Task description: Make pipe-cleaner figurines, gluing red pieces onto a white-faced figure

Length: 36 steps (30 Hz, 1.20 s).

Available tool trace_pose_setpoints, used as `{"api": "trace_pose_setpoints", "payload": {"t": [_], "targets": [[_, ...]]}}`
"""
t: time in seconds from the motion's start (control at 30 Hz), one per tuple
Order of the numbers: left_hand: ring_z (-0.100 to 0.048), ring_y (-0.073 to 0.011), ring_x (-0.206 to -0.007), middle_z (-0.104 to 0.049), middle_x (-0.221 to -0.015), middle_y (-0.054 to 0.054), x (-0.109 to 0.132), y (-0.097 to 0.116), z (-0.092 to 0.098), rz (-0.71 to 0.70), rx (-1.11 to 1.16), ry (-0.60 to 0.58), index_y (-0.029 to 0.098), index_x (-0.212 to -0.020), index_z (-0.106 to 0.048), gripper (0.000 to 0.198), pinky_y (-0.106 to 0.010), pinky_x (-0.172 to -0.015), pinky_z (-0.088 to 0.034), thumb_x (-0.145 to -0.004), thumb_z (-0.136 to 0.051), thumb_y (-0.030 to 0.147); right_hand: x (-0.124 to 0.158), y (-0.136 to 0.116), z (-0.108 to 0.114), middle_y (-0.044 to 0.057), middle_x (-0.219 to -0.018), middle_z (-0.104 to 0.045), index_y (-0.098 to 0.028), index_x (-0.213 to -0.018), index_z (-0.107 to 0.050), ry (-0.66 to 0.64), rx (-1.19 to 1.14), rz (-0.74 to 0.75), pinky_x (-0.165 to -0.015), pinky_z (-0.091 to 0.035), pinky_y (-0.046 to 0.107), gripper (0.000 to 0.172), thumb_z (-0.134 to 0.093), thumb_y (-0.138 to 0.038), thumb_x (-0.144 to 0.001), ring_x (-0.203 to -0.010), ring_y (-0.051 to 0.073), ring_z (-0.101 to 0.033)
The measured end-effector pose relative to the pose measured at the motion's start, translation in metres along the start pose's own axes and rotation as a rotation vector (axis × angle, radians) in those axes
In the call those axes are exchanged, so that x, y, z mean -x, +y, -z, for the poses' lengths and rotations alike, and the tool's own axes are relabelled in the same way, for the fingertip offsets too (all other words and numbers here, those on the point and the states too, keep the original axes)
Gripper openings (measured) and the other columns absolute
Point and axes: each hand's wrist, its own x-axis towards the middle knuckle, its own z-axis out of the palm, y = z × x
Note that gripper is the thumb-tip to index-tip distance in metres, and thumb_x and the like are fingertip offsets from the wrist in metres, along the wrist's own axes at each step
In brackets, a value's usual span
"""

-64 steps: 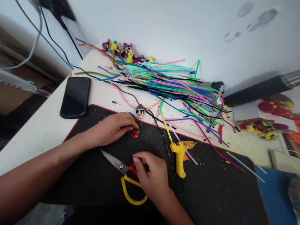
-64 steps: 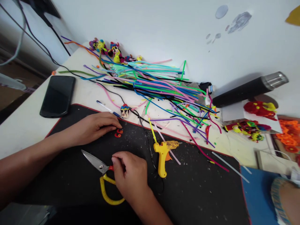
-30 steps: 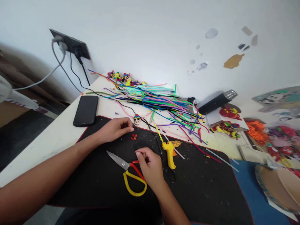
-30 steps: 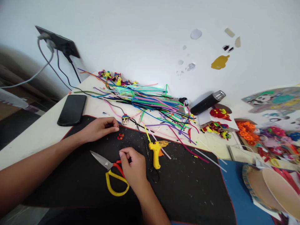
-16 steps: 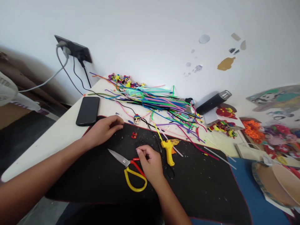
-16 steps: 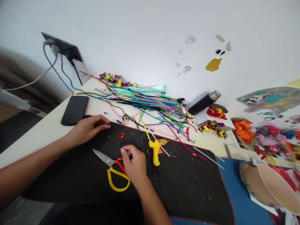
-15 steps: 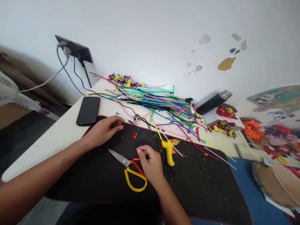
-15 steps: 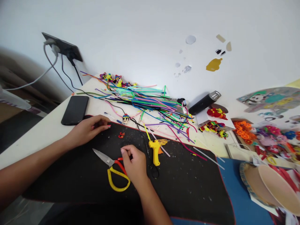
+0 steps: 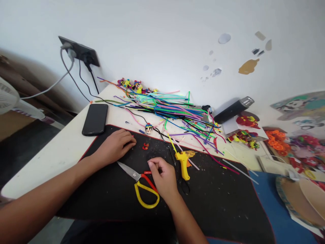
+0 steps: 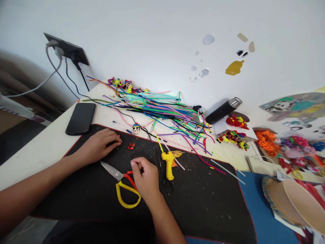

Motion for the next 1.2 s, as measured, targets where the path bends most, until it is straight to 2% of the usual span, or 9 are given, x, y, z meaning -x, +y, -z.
{"api": "trace_pose_setpoints", "payload": {"t": [0.13, 0.23, 0.33, 0.4, 0.5, 0.67, 1.0, 1.1, 1.2], "targets": [[-0.065, -0.0267, -0.095, -0.076, -0.096, -0.008, 0.000, -0.001, -0.001, 0.033, 0.029, 0.011, 0.021, -0.097, -0.075, 0.031, -0.041, -0.090, -0.050, -0.106, -0.052, 0.039, 0.000, -0.001, 0.000, -0.004, -0.061, -0.056, -0.019, -0.094, -0.078, -0.006, -0.002, -0.002, -0.057, -0.042, 0.024, 0.024, -0.061, -0.035, -0.100, -0.056, 0.013, -0.054], [-0.068, -0.0270, -0.095, -0.077, -0.099, -0.008, 0.001, 0.001, 0.006, 0.121, 0.142, 0.036, 0.022, -0.099, -0.075, 0.031, -0.039, -0.088, -0.052, -0.104, -0.055, 0.046, 0.000, 0.000, 0.000, -0.004, -0.061, -0.055, -0.018, -0.094, -0.078, -0.005, -0.010, -0.004, -0.058, -0.042, 0.024, 0.024, -0.061, -0.035, -0.100, -0.056, 0.013, -0.053], [-0.070, -0.0269, -0.095, -0.078, -0.105, -0.008, 0.002, 0.001, 0.017, 0.254, 0.243, 0.120, 0.023, -0.103, -0.074, 0.034, -0.037, -0.087, -0.053, -0.102, -0.058, 0.052, 0.000, 0.001, 0.000, -0.005, -0.061, -0.054, -0.018, -0.094, -0.078, 0.001, -0.019, 0.001, -0.059, -0.043, 0.025, 0.024, -0.062, -0.035, -0.100, -0.057, 0.013, -0.053], [-0.071, -0.0282, -0.096, -0.078, -0.105, -0.008, 0.004, 0.000, 0.022, 0.288, 0.234, 0.184, 0.023, -0.104, -0.073, 0.033, -0.038, -0.089, -0.053, -0.101, -0.058, 0.053, 0.000, 0.001, 0.000, -0.005, -0.061, -0.054, -0.018, -0.094, -0.078, 0.002, -0.021, 0.004, -0.059, -0.042, 0.025, 0.024, -0.062, -0.035, -0.100, -0.057, 0.013, -0.053], [-0.070, -0.0294, -0.099, -0.077, -0.106, -0.010, 0.005, -0.003, 0.023, 0.271, 0.190, 0.199, 0.023, -0.105, -0.073, 0.032, -0.041, -0.093, -0.052, -0.102, -0.058, 0.051, 0.000, 0.001, 0.000, -0.005, -0.061, -0.054, -0.018, -0.093, -0.078, -0.002, -0.016, -0.001, -0.058, -0.042, 0.024, 0.024, -0.062, -0.034, -0.100, -0.056, 0.013, -0.053], [-0.067, -0.0294, -0.102, -0.074, -0.105, -0.011, 0.003, -0.012, 0.009, 0.195, 0.141, 0.102, 0.022, -0.101, -0.075, 0.034, -0.043, -0.095, -0.051, -0.101, -0.056, 0.049, 0.000, 0.002, 0.000, -0.004, -0.063, -0.057, -0.019, -0.094, -0.078, -0.010, -0.016, -0.021, -0.058, -0.042, 0.024, 0.023, -0.062, -0.035, -0.100, -0.058, 0.013, -0.054], [-0.067, -0.0305, -0.104, -0.074, -0.107, -0.011, 0.003, -0.017, 0.007, 0.204, 0.155, 0.079, 0.021, -0.103, -0.075, 0.032, -0.045, -0.097, -0.052, -0.102, -0.054, 0.045, 0.001, 0.006, -0.001, -0.003, -0.063, -0.056, -0.019, -0.095, -0.078, -0.013, -0.035, -0.017, -0.058, -0.041, 0.024, 0.024, -0.062, -0.035, -0.100, -0.057, 0.013, -0.053], [-0.067, -0.0324, -0.105, -0.075, -0.109, -0.012, -0.005, -0.015, 0.009, 0.219, 0.113, 0.066, 0.020, -0.111, -0.074, 0.035, -0.046, -0.096, -0.052, -0.101, -0.057, 0.048, 0.001, 0.006, -0.001, -0.004, -0.063, -0.056, -0.019, -0.095, -0.079, -0.017, -0.032, -0.004, -0.058, -0.041, 0.024, 0.024, -0.062, -0.035, -0.101, -0.057, 0.013, -0.053], [-0.064, -0.0352, -0.115, -0.074, -0.119, -0.015, -0.021, -0.010, 0.011, 0.170, 0.022, 0.081, 0.018, -0.125, -0.070, 0.041, -0.050, -0.104, -0.050, -0.100, -0.058, 0.049, 0.001, 0.006, -0.001, -0.004, -0.063, -0.057, -0.019, -0.095, -0.079, -0.019, -0.025, -0.002, -0.058, -0.040, 0.024, 0.023, -0.062, -0.034, -0.101, -0.057, 0.013, -0.052]]}}
